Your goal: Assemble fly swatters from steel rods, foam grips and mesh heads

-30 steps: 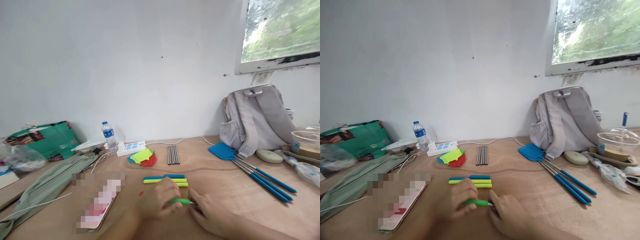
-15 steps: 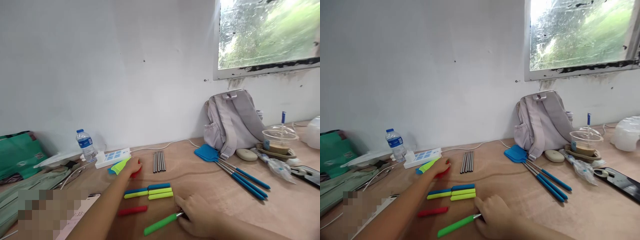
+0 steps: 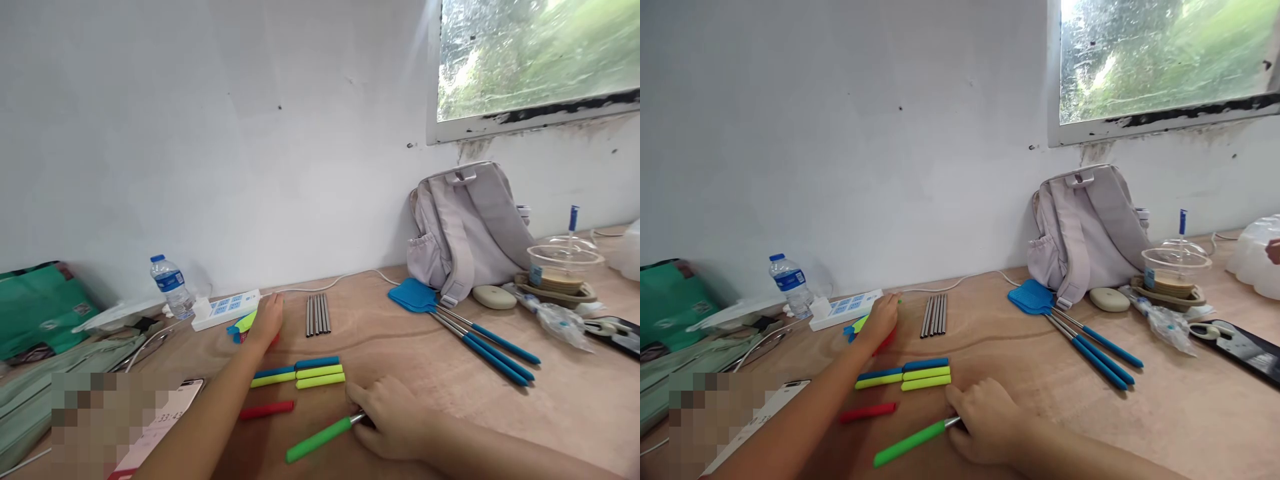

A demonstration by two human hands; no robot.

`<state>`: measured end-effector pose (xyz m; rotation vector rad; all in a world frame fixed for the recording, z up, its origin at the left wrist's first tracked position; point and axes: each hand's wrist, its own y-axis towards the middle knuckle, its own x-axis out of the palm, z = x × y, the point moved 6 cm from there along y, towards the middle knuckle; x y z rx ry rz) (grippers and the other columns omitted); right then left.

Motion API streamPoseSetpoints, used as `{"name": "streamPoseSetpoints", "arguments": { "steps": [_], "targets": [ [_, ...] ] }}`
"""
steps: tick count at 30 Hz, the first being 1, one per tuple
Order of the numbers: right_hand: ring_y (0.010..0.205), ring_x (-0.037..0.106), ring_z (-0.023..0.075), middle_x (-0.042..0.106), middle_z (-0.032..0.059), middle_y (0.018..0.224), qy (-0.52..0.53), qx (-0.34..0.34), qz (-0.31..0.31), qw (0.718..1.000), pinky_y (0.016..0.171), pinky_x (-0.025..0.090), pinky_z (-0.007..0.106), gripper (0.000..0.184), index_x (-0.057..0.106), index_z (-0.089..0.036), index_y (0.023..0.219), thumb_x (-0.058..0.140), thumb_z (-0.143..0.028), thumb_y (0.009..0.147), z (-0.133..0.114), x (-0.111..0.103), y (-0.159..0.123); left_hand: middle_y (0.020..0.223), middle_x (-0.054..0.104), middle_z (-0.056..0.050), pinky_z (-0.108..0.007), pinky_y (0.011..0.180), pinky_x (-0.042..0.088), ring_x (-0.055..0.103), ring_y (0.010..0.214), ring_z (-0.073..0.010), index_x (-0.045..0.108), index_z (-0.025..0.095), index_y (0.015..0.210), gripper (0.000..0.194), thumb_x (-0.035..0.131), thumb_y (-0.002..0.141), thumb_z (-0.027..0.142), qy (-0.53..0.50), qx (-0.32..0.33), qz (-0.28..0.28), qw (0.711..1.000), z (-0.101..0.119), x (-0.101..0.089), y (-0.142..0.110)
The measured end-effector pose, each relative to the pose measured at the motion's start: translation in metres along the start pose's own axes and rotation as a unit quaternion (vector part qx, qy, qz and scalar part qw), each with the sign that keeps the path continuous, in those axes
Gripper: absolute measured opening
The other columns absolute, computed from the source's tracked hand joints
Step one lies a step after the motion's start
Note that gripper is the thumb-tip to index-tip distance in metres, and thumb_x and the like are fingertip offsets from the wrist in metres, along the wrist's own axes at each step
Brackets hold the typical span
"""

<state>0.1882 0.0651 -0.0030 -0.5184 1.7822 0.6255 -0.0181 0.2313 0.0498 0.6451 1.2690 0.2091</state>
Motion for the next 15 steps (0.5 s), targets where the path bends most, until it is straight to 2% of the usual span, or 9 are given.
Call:
{"name": "streamPoseSetpoints", "arguments": {
  "steps": [3,7,9,10,12,14,15],
  "targets": [
    [0.060,0.059,0.0213,0.067,0.0042,0.073,0.006,0.003,0.004,1.000,0.049,0.019,0.028,0.014,0.051,-0.021,0.083,0.048,-0.029,0.073,0.001,0.002,0.000,0.099,0.058,-0.010,-0.039,0.090,0.040,0.053,0.099,-0.0221,0.056,0.014,0.105,0.027,0.037,0.086,0.016,-0.056,-0.020,0.101,0.993,0.001,-0.033,0.003],
    [0.059,0.055,0.0186,0.065,0.0030,0.071,0.057,0.012,0.016,0.998,0.051,0.021,0.027,0.012,0.051,-0.021,0.079,0.051,-0.028,0.070,0.004,0.002,-0.002,0.107,0.056,-0.011,-0.038,0.094,0.036,0.049,0.105,-0.0223,0.053,0.013,0.109,0.033,0.032,0.088,0.028,-0.130,-0.102,0.245,0.955,-0.011,-0.084,-0.003],
    [0.058,0.050,0.0163,0.061,0.0012,0.068,0.130,0.008,0.038,0.991,0.052,0.024,0.026,0.010,0.049,-0.020,0.076,0.053,-0.028,0.070,0.006,0.002,-0.003,0.111,0.055,-0.012,-0.037,0.094,0.036,0.048,0.108,-0.0222,0.051,0.012,0.113,0.039,0.029,0.089,0.033,-0.168,-0.151,0.287,0.931,-0.016,-0.102,-0.016],
    [0.059,0.048,0.0154,0.058,0.0005,0.067,0.187,0.005,0.061,0.980,0.053,0.026,0.026,0.010,0.048,-0.020,0.074,0.052,-0.030,0.072,0.008,0.000,-0.003,0.112,0.056,-0.011,-0.036,0.092,0.037,0.049,0.107,-0.0221,0.051,0.013,0.114,0.041,0.028,0.089,0.035,-0.190,-0.169,0.290,0.923,-0.016,-0.108,-0.025],
    [0.058,0.043,0.0141,0.049,-0.0010,0.063,0.335,0.005,0.139,0.932,0.055,0.030,0.026,0.020,0.043,-0.021,0.069,0.042,-0.037,0.082,0.014,-0.005,-0.002,0.104,0.061,-0.009,-0.034,0.083,0.044,0.055,0.098,-0.0218,0.056,0.015,0.110,0.042,0.031,0.087,0.040,-0.232,-0.188,0.256,0.919,-0.006,-0.109,-0.049],
    [0.059,0.041,0.0145,0.042,-0.0014,0.061,0.480,0.016,0.227,0.847,0.059,0.035,0.028,0.035,0.039,-0.021,0.064,0.029,-0.045,0.088,0.024,-0.010,-0.002,0.086,0.067,-0.005,-0.032,0.071,0.048,0.061,0.079,-0.0211,0.065,0.017,0.096,0.038,0.047,0.079,0.046,-0.268,-0.183,0.175,0.929,0.016,-0.100,-0.079],
    [0.061,0.042,0.0151,0.042,-0.0010,0.062,0.538,0.023,0.262,0.801,0.062,0.036,0.029,0.039,0.038,-0.021,0.062,0.027,-0.048,0.089,0.028,-0.011,-0.002,0.078,0.068,-0.004,-0.031,0.065,0.048,0.061,0.070,-0.0200,0.067,0.017,0.093,0.036,0.052,0.076,0.046,-0.293,-0.180,0.111,0.933,0.030,-0.089,-0.095]
  ]
}}
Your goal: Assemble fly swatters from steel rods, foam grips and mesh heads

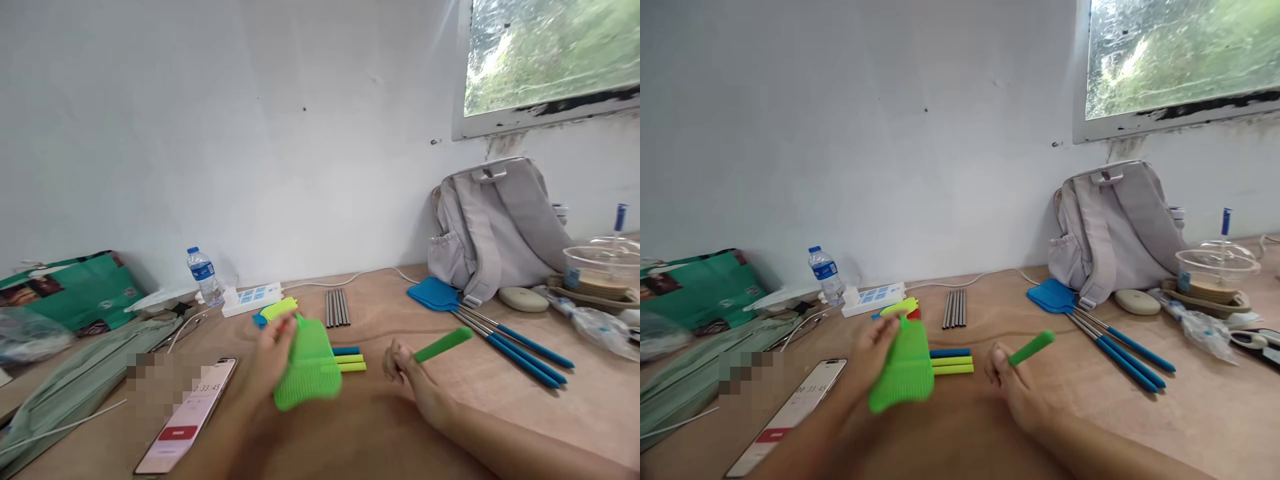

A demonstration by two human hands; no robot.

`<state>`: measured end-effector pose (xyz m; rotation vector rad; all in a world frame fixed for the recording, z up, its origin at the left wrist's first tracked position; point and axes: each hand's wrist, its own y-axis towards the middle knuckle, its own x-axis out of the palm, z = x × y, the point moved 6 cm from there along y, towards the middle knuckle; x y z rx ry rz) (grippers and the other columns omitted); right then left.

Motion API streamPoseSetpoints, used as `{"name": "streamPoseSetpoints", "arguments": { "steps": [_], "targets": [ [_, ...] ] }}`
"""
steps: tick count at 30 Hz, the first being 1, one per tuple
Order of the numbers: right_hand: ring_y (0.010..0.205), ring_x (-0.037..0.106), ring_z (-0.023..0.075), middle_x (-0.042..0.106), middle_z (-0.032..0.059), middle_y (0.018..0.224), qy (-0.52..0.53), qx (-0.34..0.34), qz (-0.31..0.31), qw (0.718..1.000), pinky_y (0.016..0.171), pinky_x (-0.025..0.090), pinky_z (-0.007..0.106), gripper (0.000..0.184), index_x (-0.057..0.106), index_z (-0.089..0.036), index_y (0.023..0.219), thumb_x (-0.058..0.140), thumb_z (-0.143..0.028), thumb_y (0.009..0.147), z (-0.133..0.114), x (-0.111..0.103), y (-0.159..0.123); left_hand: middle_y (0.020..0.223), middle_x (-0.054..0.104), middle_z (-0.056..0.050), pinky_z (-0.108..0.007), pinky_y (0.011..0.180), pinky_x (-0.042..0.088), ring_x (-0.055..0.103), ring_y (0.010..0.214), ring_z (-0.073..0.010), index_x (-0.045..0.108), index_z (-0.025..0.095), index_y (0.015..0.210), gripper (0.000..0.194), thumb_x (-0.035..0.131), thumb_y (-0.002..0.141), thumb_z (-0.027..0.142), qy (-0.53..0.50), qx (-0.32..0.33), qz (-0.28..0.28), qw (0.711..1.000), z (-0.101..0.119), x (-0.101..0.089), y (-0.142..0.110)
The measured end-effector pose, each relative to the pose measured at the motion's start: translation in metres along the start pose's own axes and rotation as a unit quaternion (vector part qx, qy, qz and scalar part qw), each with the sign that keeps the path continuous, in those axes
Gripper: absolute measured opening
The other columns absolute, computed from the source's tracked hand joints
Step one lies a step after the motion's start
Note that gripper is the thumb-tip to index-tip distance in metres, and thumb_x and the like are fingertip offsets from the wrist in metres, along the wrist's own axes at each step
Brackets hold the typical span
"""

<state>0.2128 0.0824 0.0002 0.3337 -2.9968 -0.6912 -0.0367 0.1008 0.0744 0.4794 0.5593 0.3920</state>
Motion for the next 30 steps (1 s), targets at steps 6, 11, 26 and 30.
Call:
{"name": "streamPoseSetpoints", "arguments": {
  "steps": [6,11,26,30],
  "targets": [
    [0.049,0.041,0.0114,0.044,-0.0030,0.060,0.250,0.095,0.062,0.961,0.046,0.036,0.024,0.038,0.045,-0.021,0.063,0.042,-0.053,0.082,0.005,0.017,0.001,0.097,0.064,-0.006,-0.032,0.081,0.043,0.056,0.093,-0.0215,0.063,0.018,0.101,0.040,0.053,0.077,0.048,-0.163,-0.159,-0.332,0.915,-0.009,0.060,-0.096],
    [0.050,0.047,0.0097,0.046,-0.0038,0.061,0.277,0.161,0.062,0.945,0.046,0.040,0.022,0.036,0.048,-0.019,0.061,0.060,-0.051,0.071,0.004,0.037,-0.008,0.101,0.061,-0.008,-0.032,0.083,0.039,0.052,0.096,-0.0216,0.060,0.016,0.101,0.042,0.065,0.069,0.043,-0.192,-0.145,-0.372,0.897,-0.010,0.068,-0.099],
    [0.037,0.042,0.0077,0.044,-0.0065,0.048,0.191,0.246,0.045,0.949,0.034,0.032,0.019,0.027,0.041,-0.020,0.059,0.049,-0.042,0.071,0.022,0.037,-0.012,0.078,0.055,0.001,-0.025,0.068,0.039,0.053,0.078,-0.0142,0.051,0.018,0.086,0.036,0.073,0.063,0.035,-0.252,-0.173,-0.418,0.856,0.004,0.068,-0.106],
    [0.028,0.036,0.0073,0.038,-0.0088,0.038,0.166,0.281,0.020,0.945,0.027,0.021,0.018,0.023,0.036,-0.021,0.057,0.042,-0.037,0.072,0.029,0.038,-0.016,0.075,0.053,0.002,-0.022,0.062,0.037,0.051,0.072,-0.0113,0.045,0.018,0.079,0.038,0.075,0.060,0.033,-0.265,-0.188,-0.440,0.837,0.006,0.070,-0.114]
  ]
}}
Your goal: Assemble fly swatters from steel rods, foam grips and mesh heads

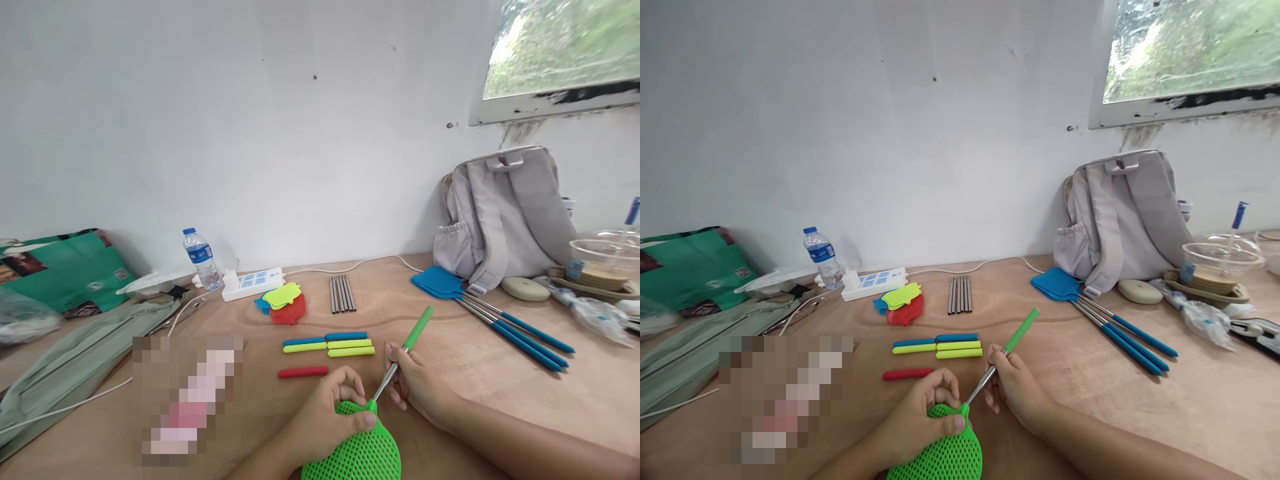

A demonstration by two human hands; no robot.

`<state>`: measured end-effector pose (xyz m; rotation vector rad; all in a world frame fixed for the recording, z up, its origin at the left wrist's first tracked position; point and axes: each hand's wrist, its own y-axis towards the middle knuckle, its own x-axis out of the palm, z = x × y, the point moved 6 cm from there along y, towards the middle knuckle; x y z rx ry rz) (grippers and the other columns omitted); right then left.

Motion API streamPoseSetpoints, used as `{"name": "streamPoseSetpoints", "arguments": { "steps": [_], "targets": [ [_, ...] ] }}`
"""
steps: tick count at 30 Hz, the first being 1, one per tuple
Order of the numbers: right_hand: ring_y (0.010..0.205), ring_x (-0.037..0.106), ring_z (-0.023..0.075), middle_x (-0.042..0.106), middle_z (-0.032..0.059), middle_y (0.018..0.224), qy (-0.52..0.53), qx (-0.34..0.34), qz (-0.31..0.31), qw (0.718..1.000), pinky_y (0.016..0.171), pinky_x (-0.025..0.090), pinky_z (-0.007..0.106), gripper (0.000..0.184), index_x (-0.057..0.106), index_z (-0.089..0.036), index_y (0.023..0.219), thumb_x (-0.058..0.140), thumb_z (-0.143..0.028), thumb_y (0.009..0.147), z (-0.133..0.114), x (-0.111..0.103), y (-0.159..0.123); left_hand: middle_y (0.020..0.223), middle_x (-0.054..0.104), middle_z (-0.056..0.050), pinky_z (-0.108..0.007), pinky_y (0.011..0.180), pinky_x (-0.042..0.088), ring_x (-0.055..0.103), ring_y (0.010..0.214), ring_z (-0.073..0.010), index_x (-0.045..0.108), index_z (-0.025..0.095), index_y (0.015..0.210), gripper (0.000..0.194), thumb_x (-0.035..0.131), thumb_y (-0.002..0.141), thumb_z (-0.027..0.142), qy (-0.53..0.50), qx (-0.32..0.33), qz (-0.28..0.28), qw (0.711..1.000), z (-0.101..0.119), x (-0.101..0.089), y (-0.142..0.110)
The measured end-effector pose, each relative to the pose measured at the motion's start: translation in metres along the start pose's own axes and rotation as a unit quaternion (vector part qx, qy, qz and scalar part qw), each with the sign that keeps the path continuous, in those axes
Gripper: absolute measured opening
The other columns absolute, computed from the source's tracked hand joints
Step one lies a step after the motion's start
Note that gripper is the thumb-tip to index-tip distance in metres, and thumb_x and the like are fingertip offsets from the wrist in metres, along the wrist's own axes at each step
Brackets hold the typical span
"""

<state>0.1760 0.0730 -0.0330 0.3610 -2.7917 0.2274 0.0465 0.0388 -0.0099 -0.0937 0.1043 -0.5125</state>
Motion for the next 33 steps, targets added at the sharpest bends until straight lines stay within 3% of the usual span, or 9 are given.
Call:
{"name": "streamPoseSetpoints", "arguments": {
  "steps": [7,10,16,25,28,30,33],
  "targets": [
    [0.024,0.035,0.0084,0.036,-0.0085,0.032,-0.001,0.051,-0.018,0.999,0.025,0.017,0.017,0.025,0.033,-0.022,0.059,0.035,-0.044,0.071,0.004,0.016,-0.007,0.069,0.054,0.005,-0.020,0.056,0.034,0.049,0.064,-0.0091,0.030,0.022,0.077,0.048,0.074,0.063,0.036,-0.034,0.029,-0.017,0.999,-0.008,0.014,-0.001],
    [0.026,0.037,0.0080,0.043,-0.0060,0.037,0.001,0.062,-0.044,0.997,0.026,0.019,0.017,0.027,0.037,-0.021,0.063,0.033,-0.047,0.070,0.007,0.023,-0.010,0.068,0.051,0.007,-0.020,0.058,0.035,0.053,0.066,-0.0095,0.028,0.023,0.078,0.050,0.074,0.064,0.036,-0.051,0.047,-0.002,0.998,-0.011,0.017,-0.002],
    [0.027,0.038,0.0080,0.046,-0.0055,0.041,-0.062,0.045,-0.032,0.997,0.027,0.020,0.018,0.035,0.046,-0.018,0.072,0.028,-0.049,0.070,0.008,0.024,-0.010,0.067,0.049,0.006,-0.020,0.058,0.035,0.050,0.062,-0.0076,0.026,0.022,0.071,0.048,0.072,0.067,0.037,-0.077,0.069,0.000,0.995,-0.008,0.024,-0.004],
    [0.026,0.029,0.0047,0.039,-0.0071,0.041,-0.100,0.041,-0.028,0.994,0.028,0.014,0.018,0.031,0.039,-0.020,0.056,0.026,-0.044,0.071,0.004,0.027,-0.011,0.065,0.045,0.006,-0.020,0.057,0.032,0.041,0.060,-0.0072,0.029,0.020,0.068,0.048,0.071,0.065,0.045,-0.044,0.083,-0.004,0.996,0.002,0.022,-0.003],
    [0.028,0.027,0.0038,0.036,-0.0094,0.044,-0.077,0.015,-0.002,0.997,0.029,0.015,0.018,0.024,0.041,-0.020,0.060,0.040,-0.042,0.069,-0.008,0.017,-0.003,0.068,0.045,0.005,-0.021,0.060,0.032,0.041,0.063,-0.0079,0.030,0.021,0.070,0.049,0.071,0.064,0.046,-0.039,0.080,-0.014,0.996,0.004,0.018,0.000],
    [0.030,0.027,0.0033,0.037,-0.0103,0.046,-0.043,-0.022,0.058,0.997,0.030,0.016,0.018,0.021,0.041,-0.020,0.064,0.051,-0.039,0.066,-0.021,-0.001,0.004,0.071,0.046,0.005,-0.020,0.059,0.032,0.041,0.064,-0.0081,0.035,0.020,0.076,0.047,0.071,0.062,0.047,-0.044,0.059,-0.038,0.997,0.002,0.017,0.000],
    [0.030,0.026,0.0035,0.040,-0.0095,0.046,0.019,-0.068,0.123,0.990,0.031,0.015,0.018,0.024,0.041,-0.020,0.065,0.051,-0.042,0.068,-0.037,-0.029,0.014,0.074,0.048,0.004,-0.019,0.055,0.028,0.040,0.061,-0.0070,0.042,0.020,0.094,0.051,0.071,0.062,0.047,-0.040,0.013,-0.083,0.996,-0.003,0.017,-0.001]
  ]
}}
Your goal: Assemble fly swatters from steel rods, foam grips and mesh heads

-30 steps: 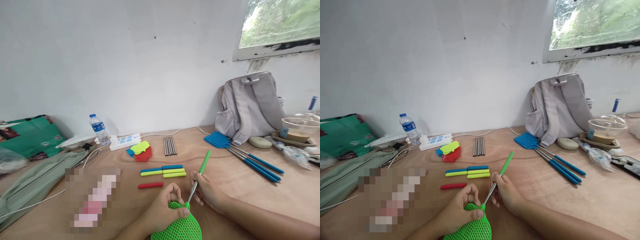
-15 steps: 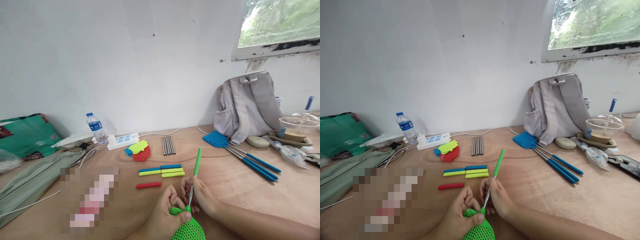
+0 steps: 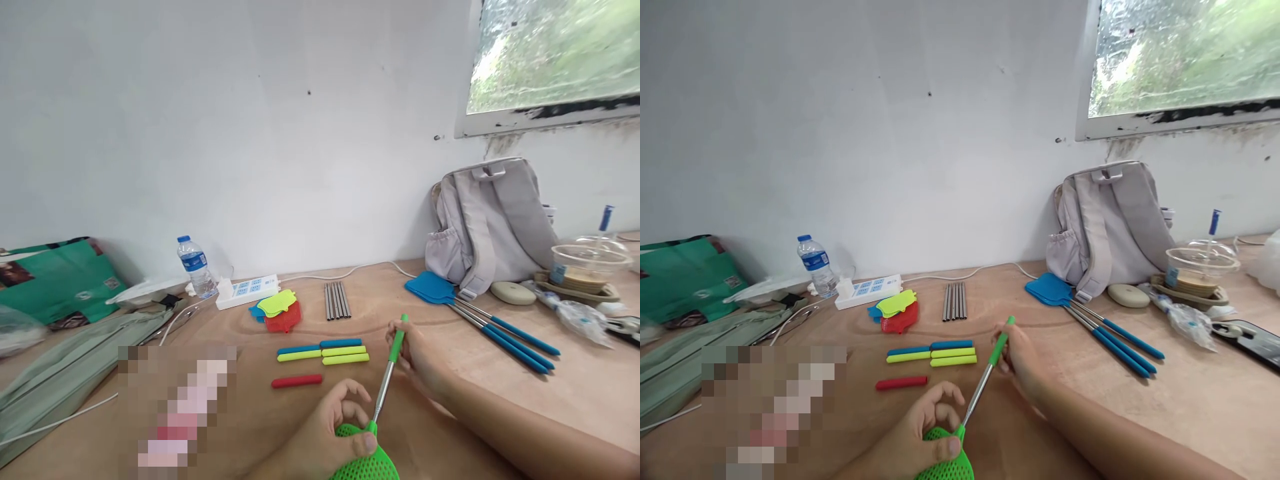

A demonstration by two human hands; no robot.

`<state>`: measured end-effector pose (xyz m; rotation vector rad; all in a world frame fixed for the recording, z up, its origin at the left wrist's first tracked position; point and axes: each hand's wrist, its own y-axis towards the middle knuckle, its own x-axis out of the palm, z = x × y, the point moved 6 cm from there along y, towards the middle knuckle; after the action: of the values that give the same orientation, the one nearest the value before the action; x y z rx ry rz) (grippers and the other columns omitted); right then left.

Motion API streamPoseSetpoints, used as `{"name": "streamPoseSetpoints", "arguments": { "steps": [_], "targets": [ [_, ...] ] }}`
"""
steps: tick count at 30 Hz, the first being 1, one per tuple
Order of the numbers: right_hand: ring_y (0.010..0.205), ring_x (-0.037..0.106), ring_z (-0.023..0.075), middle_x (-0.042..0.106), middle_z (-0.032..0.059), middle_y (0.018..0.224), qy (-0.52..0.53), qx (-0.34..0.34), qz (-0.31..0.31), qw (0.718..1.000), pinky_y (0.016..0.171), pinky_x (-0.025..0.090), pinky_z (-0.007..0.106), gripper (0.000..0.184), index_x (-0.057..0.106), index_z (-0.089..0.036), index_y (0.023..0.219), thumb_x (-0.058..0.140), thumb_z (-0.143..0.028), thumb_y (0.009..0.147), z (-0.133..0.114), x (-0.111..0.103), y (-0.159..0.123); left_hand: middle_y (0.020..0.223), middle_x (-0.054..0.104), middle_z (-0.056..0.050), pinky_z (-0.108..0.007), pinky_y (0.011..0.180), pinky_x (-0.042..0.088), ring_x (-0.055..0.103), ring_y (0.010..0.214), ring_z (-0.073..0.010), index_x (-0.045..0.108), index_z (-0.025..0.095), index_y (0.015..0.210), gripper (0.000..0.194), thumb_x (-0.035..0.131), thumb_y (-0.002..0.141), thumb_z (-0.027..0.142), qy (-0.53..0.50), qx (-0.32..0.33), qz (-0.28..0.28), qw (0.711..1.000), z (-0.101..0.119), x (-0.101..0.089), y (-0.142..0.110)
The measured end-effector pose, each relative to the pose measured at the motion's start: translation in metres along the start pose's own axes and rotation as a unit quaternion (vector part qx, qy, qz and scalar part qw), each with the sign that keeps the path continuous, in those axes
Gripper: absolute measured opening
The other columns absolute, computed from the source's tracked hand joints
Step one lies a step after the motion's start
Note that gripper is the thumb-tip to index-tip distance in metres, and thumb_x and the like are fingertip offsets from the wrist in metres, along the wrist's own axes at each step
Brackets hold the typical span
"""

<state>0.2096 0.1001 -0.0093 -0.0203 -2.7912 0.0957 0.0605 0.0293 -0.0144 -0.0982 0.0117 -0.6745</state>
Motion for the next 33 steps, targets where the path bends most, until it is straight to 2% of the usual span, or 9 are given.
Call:
{"name": "streamPoseSetpoints", "arguments": {
  "steps": [3,8,12,20,23,27,29,31,33],
  "targets": [
    [0.028,0.026,0.0047,0.035,-0.0098,0.039,-0.022,-0.017,0.025,0.999,0.030,0.015,0.018,0.029,0.039,-0.021,0.060,0.047,-0.046,0.072,-0.004,-0.014,0.011,0.073,0.049,0.005,-0.019,0.053,0.027,0.040,0.058,-0.0062,0.043,0.020,0.103,0.053,0.069,0.065,0.044,0.022,-0.020,-0.012,0.999,-0.005,0.000,-0.001],
    [0.028,0.028,0.0060,0.032,-0.0105,0.035,-0.073,0.010,0.092,0.993,0.029,0.016,0.017,0.027,0.037,-0.022,0.061,0.042,-0.044,0.076,0.015,-0.022,0.013,0.067,0.049,0.006,-0.018,0.054,0.030,0.041,0.059,-0.0059,0.036,0.020,0.078,0.043,0.074,0.061,0.033,0.044,0.000,0.029,0.999,-0.011,0.002,0.001],
    [0.028,0.027,0.0056,0.029,-0.0114,0.036,-0.074,0.023,0.102,0.992,0.029,0.016,0.015,0.026,0.035,-0.022,0.062,0.038,-0.042,0.078,0.026,-0.020,0.013,0.063,0.043,0.010,-0.016,0.046,0.025,0.030,0.048,-0.0016,0.025,0.022,0.070,0.055,0.076,0.058,0.037,-0.020,0.018,0.029,0.999,-0.010,0.008,0.003],
    [0.027,0.028,0.0051,0.031,-0.0113,0.034,-0.085,0.034,0.093,0.991,0.030,0.016,0.016,0.029,0.036,-0.021,0.062,0.040,-0.044,0.079,0.026,-0.019,0.011,0.059,0.044,0.011,-0.014,0.043,0.022,0.028,0.044,0.0002,0.026,0.021,0.070,0.058,0.078,0.055,0.040,-0.038,0.029,0.026,0.999,-0.008,0.006,0.005],
    [0.028,0.029,0.0043,0.036,-0.0106,0.036,-0.057,0.028,0.055,0.996,0.030,0.017,0.016,0.031,0.037,-0.021,0.061,0.049,-0.045,0.075,0.016,-0.017,0.004,0.058,0.049,0.010,-0.013,0.043,0.022,0.034,0.044,-0.0001,0.026,0.021,0.071,0.059,0.080,0.053,0.037,-0.064,0.002,0.001,0.998,-0.011,0.000,0.005],
    [0.027,0.026,0.0024,0.038,-0.0107,0.036,-0.004,0.012,-0.078,0.997,0.031,0.015,0.016,0.035,0.037,-0.021,0.059,0.064,-0.042,0.065,-0.012,-0.016,-0.008,0.053,0.054,0.006,-0.016,0.041,0.025,0.046,0.042,-0.0055,0.031,0.021,0.074,0.054,0.075,0.056,0.048,-0.199,-0.011,-0.043,0.979,-0.014,-0.010,0.006],
    [0.026,0.025,0.0024,0.037,-0.0111,0.036,-0.001,-0.025,-0.064,0.998,0.030,0.014,0.016,0.035,0.038,-0.021,0.061,0.065,-0.043,0.065,-0.034,-0.033,-0.009,0.057,0.058,0.003,-0.018,0.043,0.029,0.052,0.044,-0.0092,0.035,0.020,0.077,0.046,0.060,0.067,0.058,-0.269,-0.023,-0.031,0.962,-0.015,-0.016,0.007],
    [0.027,0.027,0.0029,0.038,-0.0110,0.037,0.004,-0.095,0.014,0.995,0.030,0.016,0.016,0.035,0.038,-0.021,0.062,0.065,-0.044,0.066,-0.061,-0.066,-0.008,0.062,0.062,-0.001,-0.021,0.043,0.031,0.051,0.040,-0.0090,0.038,0.019,0.080,0.039,0.046,0.077,0.057,-0.288,-0.051,-0.013,0.956,-0.018,-0.018,0.008],
    [0.032,0.033,0.0044,0.039,-0.0102,0.040,0.002,-0.181,0.111,0.977,0.032,0.021,0.016,0.037,0.038,-0.021,0.063,0.066,-0.045,0.065,-0.088,-0.107,-0.009,0.063,0.064,-0.001,-0.021,0.040,0.029,0.045,0.032,-0.0067,0.038,0.019,0.080,0.032,0.044,0.080,0.050,-0.271,-0.069,0.011,0.960,-0.020,-0.020,0.009]
  ]
}}
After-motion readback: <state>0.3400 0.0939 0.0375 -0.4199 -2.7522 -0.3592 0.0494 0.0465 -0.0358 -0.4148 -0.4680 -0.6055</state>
